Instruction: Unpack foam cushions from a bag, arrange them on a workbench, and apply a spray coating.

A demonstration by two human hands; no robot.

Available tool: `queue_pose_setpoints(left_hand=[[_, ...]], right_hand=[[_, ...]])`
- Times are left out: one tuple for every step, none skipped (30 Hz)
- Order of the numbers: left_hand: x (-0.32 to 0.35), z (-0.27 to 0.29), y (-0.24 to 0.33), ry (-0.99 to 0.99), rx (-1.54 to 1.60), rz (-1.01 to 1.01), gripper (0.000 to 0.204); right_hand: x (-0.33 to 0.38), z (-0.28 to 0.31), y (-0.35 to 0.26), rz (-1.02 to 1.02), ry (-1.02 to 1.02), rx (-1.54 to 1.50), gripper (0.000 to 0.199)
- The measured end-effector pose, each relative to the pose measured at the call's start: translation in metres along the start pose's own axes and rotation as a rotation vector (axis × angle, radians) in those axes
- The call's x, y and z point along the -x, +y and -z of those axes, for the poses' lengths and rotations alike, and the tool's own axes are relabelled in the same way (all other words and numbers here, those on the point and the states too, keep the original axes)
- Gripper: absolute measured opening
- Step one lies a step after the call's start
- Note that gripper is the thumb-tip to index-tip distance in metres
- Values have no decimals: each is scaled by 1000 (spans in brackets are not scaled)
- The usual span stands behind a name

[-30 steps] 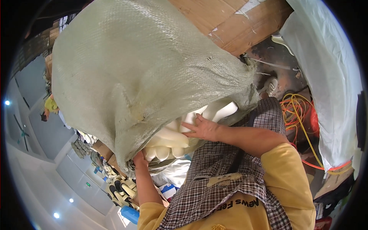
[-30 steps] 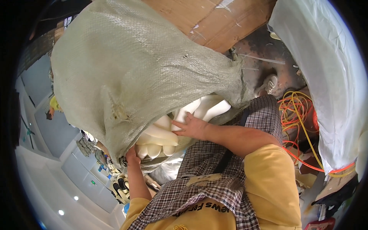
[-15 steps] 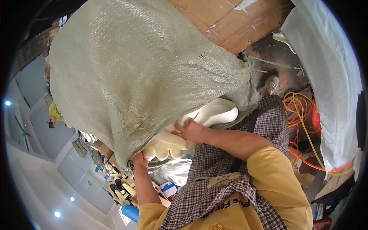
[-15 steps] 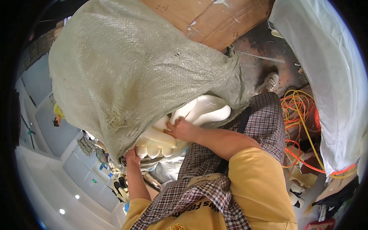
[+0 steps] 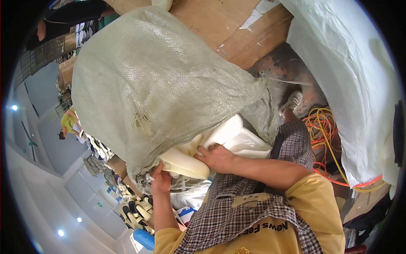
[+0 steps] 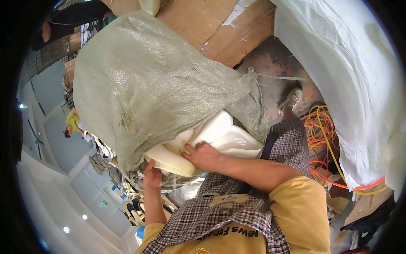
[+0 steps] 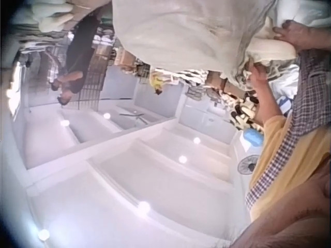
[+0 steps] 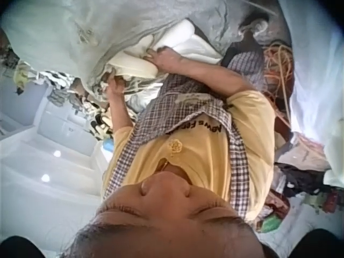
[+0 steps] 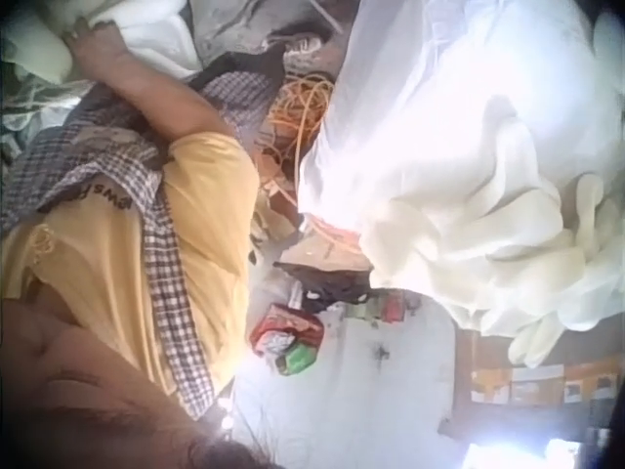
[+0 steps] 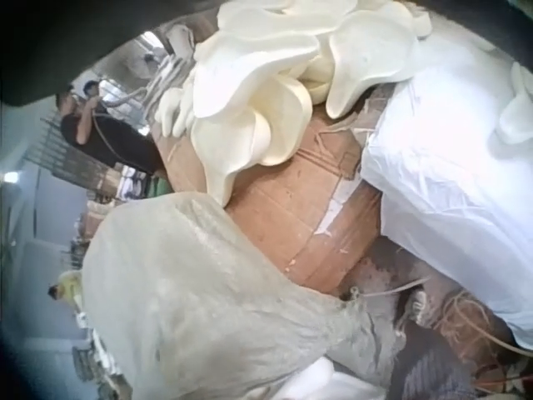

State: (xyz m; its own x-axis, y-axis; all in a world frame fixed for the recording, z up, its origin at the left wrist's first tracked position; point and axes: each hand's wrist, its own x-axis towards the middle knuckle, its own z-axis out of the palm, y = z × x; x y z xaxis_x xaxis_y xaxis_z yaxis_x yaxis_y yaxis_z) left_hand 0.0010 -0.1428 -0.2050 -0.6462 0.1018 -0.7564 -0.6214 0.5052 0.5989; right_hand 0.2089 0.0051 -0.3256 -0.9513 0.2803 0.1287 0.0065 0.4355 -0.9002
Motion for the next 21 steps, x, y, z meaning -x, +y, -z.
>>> queue_pose_setpoints(left_hand=[[7, -10, -1, 13, 2, 25, 47], [14, -18, 0, 27, 5, 50, 48], [20, -25, 1, 23, 8, 46, 48], [27, -31, 2, -8, 28, 26, 48], [34, -38, 4, -41, 49, 4, 49], [44, -49, 7, -51, 53, -2, 49], [54, -60, 10, -84, 86, -54, 45], [63, -69, 14, -120, 120, -107, 41], [73, -76, 18, -108, 133, -79, 44], [81, -82, 19, -119, 144, -94, 44], [91, -85, 17, -141, 175, -104, 44], [101, -90, 15, -173, 204, -109, 43], [109, -96, 11, -198, 223, -175, 43], [117, -99, 11, -226, 237, -187, 43], [126, -98, 12, -287, 305, -150, 43], [133, -102, 10, -361, 375, -103, 44], [139, -105, 13, -366, 350, -109, 45], [156, -121, 20, -388, 365, -63, 47], [165, -124, 23, -461, 454, -65, 48], [178, -132, 27, -477, 428, -106, 50], [191, -144, 31, -538, 385, -133, 50]], right_hand=[[5, 6, -2, -3, 4, 2, 40], [10, 12, -4, -9, 18, 10, 39], [15, 20, -5, -9, 30, 21, 38], [20, 28, -8, -7, 32, 27, 38], [25, 36, -11, 2, 59, 48, 36], [30, 47, -16, 10, 89, 73, 35], [33, 60, -20, 15, 92, 82, 35], [37, 76, -24, 19, 166, 84, 33], [42, 93, -30, 26, 242, 85, 31], [46, 110, -36, 39, 246, 103, 31], [52, 127, -44, 44, 227, 164, 32], [60, 142, -52, 41, 209, 233, 32], [68, 154, -59, 75, 235, 266, 33], [75, 168, -68, 79, 243, 298, 33], [82, 184, -79, 82, 265, 334, 34], [93, 201, -90, 77, 284, 381, 34], [99, 215, -102, 70, 297, 393, 34], [106, 232, -113, 70, 307, 412, 34], [110, 246, -125, 110, 343, 418, 32], [114, 259, -136, 149, 378, 425, 31], [122, 273, -150, 132, 383, 497, 31]])
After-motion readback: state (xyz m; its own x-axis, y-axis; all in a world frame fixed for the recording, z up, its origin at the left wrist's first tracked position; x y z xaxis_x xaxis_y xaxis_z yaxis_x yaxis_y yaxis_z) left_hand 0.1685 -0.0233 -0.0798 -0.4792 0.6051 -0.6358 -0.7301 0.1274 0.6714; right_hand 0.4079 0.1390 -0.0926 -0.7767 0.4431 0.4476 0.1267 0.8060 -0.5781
